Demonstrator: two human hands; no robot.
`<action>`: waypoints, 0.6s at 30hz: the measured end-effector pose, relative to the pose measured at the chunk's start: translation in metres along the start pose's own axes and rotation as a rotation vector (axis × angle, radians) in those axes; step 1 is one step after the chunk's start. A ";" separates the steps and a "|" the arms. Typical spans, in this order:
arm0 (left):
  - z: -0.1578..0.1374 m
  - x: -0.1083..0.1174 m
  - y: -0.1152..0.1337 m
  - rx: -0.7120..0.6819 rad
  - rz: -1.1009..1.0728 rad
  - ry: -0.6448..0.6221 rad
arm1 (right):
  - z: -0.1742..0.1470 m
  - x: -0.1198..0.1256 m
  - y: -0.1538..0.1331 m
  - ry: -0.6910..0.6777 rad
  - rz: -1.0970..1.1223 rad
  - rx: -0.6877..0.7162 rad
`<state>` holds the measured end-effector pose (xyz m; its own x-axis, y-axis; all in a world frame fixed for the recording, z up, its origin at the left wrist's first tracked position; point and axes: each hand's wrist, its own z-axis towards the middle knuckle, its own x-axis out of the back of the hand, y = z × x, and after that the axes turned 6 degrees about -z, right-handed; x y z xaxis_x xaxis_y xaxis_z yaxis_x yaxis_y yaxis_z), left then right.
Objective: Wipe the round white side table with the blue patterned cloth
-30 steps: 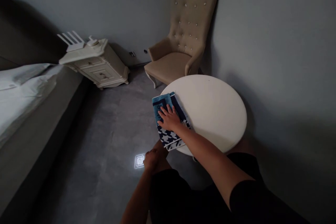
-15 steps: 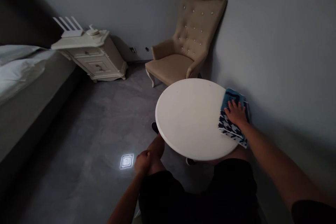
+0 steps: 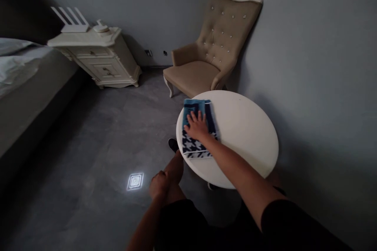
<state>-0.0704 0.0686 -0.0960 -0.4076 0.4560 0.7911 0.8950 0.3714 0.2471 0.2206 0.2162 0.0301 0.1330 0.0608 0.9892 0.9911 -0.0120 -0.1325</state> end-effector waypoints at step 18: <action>0.003 0.006 0.012 -0.003 0.061 -0.010 | -0.045 0.033 0.231 -0.079 -0.156 -0.275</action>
<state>-0.0629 0.0786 -0.0900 -0.3545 0.4854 0.7992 0.9186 0.3407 0.2004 0.4542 0.1708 0.0352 -0.0093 0.1605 0.9870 0.9630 -0.2646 0.0521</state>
